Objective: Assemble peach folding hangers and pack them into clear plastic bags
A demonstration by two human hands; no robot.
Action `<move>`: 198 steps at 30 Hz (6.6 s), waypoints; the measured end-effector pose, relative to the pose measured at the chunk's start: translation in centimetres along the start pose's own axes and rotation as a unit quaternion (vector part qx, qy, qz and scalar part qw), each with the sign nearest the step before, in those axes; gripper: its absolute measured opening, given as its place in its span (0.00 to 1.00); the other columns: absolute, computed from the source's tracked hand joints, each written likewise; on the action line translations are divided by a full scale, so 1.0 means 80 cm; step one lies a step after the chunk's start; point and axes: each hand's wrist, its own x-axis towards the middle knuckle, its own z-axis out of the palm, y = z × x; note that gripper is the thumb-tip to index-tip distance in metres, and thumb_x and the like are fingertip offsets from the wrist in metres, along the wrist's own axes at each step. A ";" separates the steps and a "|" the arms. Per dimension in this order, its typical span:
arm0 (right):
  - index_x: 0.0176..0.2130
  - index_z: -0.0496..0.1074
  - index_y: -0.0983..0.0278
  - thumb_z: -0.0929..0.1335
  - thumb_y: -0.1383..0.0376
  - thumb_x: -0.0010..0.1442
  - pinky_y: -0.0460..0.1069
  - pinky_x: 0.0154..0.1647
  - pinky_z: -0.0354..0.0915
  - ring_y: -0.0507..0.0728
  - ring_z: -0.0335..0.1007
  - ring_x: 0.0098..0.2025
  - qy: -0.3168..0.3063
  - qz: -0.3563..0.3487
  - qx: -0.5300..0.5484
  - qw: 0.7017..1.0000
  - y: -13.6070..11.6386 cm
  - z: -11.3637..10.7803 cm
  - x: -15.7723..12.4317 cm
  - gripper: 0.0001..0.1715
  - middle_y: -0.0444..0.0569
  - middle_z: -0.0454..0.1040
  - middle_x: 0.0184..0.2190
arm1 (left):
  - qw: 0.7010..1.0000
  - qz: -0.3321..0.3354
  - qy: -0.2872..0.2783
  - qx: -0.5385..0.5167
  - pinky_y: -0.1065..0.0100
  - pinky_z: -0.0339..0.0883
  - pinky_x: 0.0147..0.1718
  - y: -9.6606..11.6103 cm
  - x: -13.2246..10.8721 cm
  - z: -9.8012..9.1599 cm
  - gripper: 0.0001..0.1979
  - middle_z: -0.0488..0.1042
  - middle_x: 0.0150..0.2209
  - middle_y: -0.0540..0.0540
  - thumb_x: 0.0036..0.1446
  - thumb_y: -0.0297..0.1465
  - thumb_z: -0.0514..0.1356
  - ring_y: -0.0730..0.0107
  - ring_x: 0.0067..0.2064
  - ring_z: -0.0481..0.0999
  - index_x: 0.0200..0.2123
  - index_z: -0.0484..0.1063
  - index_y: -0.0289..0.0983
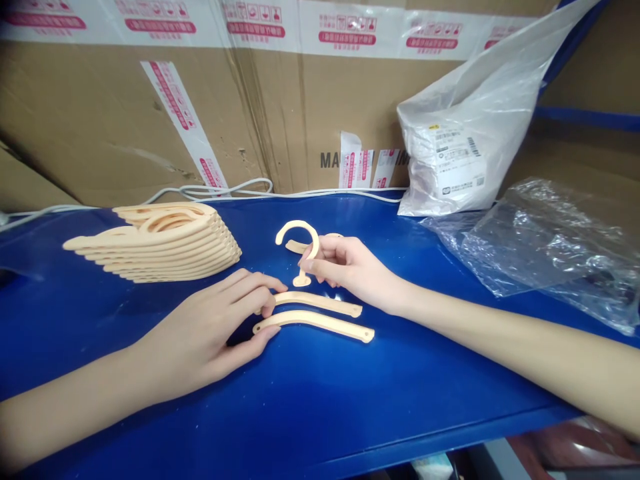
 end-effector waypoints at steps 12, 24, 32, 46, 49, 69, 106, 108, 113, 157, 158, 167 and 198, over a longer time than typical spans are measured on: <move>0.36 0.75 0.64 0.70 0.58 0.61 0.47 0.30 0.64 0.49 0.66 0.29 -0.059 0.004 -0.025 0.998 0.001 -0.005 0.002 0.10 0.44 0.73 0.32 | 0.998 -0.014 0.031 -0.059 0.65 0.65 0.40 -0.004 -0.005 -0.001 0.06 0.73 0.45 0.47 0.65 0.31 0.55 0.66 0.43 0.70 0.33 0.63 0.39; 0.36 0.73 0.66 0.71 0.62 0.59 0.44 0.27 0.63 0.47 0.66 0.24 -0.047 0.014 0.061 0.997 0.002 -0.006 0.005 0.09 0.43 0.75 0.28 | 0.888 -0.194 0.146 -0.390 0.75 0.68 0.30 -0.003 0.002 -0.026 0.06 0.73 0.31 0.52 0.63 0.34 0.60 0.75 0.31 0.72 0.36 0.70 0.38; 0.34 0.72 0.66 0.71 0.61 0.60 0.44 0.26 0.63 0.47 0.66 0.25 -0.043 0.020 0.065 0.997 0.000 -0.005 0.005 0.09 0.44 0.76 0.28 | 0.767 -0.257 0.177 -0.561 0.80 0.70 0.35 0.001 -0.002 -0.032 0.12 0.71 0.31 0.54 0.57 0.42 0.67 0.78 0.33 0.71 0.32 0.76 0.40; 0.37 0.73 0.65 0.71 0.62 0.61 0.44 0.27 0.64 0.47 0.66 0.26 -0.042 0.011 0.043 0.998 0.005 -0.005 0.003 0.08 0.43 0.74 0.29 | 0.815 -0.288 -0.032 -0.502 0.79 0.47 0.10 0.003 -0.002 -0.037 0.19 0.58 0.14 0.60 0.66 0.49 0.50 0.81 0.12 0.50 0.37 0.69 0.40; 0.39 0.72 0.65 0.70 0.62 0.61 0.44 0.27 0.63 0.46 0.65 0.26 -0.043 0.014 0.050 0.998 0.003 -0.005 0.004 0.09 0.43 0.75 0.29 | 0.948 -0.218 -0.028 -0.231 0.76 0.53 0.19 0.002 -0.008 -0.034 0.20 0.63 0.18 0.56 0.69 0.45 0.48 0.77 0.19 0.62 0.33 0.71 0.40; 0.37 0.63 0.62 0.73 0.62 0.59 0.43 0.26 0.63 0.45 0.66 0.25 -0.063 0.022 0.082 0.994 -0.001 -0.006 0.004 0.15 0.41 0.75 0.31 | 0.994 -0.086 -0.019 -0.068 0.68 0.63 0.36 -0.004 -0.012 -0.011 0.15 0.73 0.38 0.51 0.73 0.37 0.44 0.69 0.39 0.72 0.45 0.68 0.41; 0.53 0.67 0.59 0.74 0.65 0.58 0.43 0.26 0.65 0.47 0.68 0.27 -0.047 0.020 0.112 0.992 0.001 0.000 -0.001 0.25 0.42 0.75 0.34 | 0.999 -0.029 0.033 0.018 0.70 0.64 0.30 0.002 -0.016 -0.007 0.15 0.71 0.39 0.48 0.73 0.33 0.44 0.69 0.37 0.73 0.56 0.63 0.39; 0.54 0.67 0.59 0.74 0.65 0.58 0.43 0.26 0.65 0.47 0.67 0.27 -0.040 0.016 0.126 0.991 0.004 -0.001 0.000 0.25 0.42 0.75 0.34 | 0.999 -0.024 0.029 0.015 0.71 0.64 0.30 0.001 -0.016 -0.007 0.14 0.70 0.39 0.49 0.73 0.33 0.45 0.70 0.35 0.73 0.56 0.63 0.39; 0.54 0.67 0.58 0.74 0.64 0.58 0.43 0.26 0.65 0.47 0.67 0.28 -0.038 0.016 0.130 0.991 0.009 -0.003 0.002 0.26 0.42 0.75 0.35 | 0.999 -0.010 0.010 0.031 0.71 0.62 0.25 0.001 -0.015 -0.009 0.15 0.71 0.40 0.48 0.72 0.34 0.44 0.70 0.34 0.73 0.56 0.63 0.40; 0.54 0.69 0.60 0.76 0.67 0.54 0.41 0.29 0.66 0.47 0.71 0.33 -0.084 0.049 0.131 0.987 -0.007 0.004 0.004 0.29 0.40 0.74 0.33 | 0.993 0.037 0.082 -0.073 0.77 0.65 0.35 -0.002 -0.022 -0.012 0.14 0.74 0.39 0.51 0.70 0.29 0.54 0.73 0.40 0.73 0.57 0.64 0.41; 0.54 0.69 0.60 0.75 0.68 0.54 0.41 0.29 0.65 0.47 0.71 0.32 -0.086 0.046 0.131 0.987 -0.006 0.004 0.004 0.28 0.40 0.74 0.32 | 0.993 0.039 0.083 -0.069 0.76 0.65 0.35 -0.002 -0.022 -0.012 0.13 0.74 0.38 0.51 0.70 0.29 0.54 0.73 0.40 0.73 0.56 0.65 0.41; 0.52 0.69 0.60 0.74 0.69 0.56 0.41 0.30 0.65 0.46 0.72 0.33 -0.090 0.031 0.143 0.985 -0.004 0.004 0.002 0.24 0.40 0.75 0.32 | 0.991 0.076 0.102 -0.030 0.76 0.65 0.34 -0.001 -0.016 -0.010 0.14 0.75 0.38 0.49 0.71 0.28 0.51 0.73 0.40 0.72 0.57 0.67 0.38; 0.53 0.71 0.61 0.75 0.67 0.53 0.44 0.27 0.63 0.49 0.69 0.30 -0.005 0.076 0.105 0.992 -0.009 0.014 -0.002 0.28 0.40 0.74 0.29 | 0.989 0.010 0.108 -0.097 0.72 0.68 0.34 -0.005 -0.017 -0.003 0.14 0.76 0.38 0.51 0.68 0.26 0.56 0.72 0.36 0.73 0.55 0.68 0.41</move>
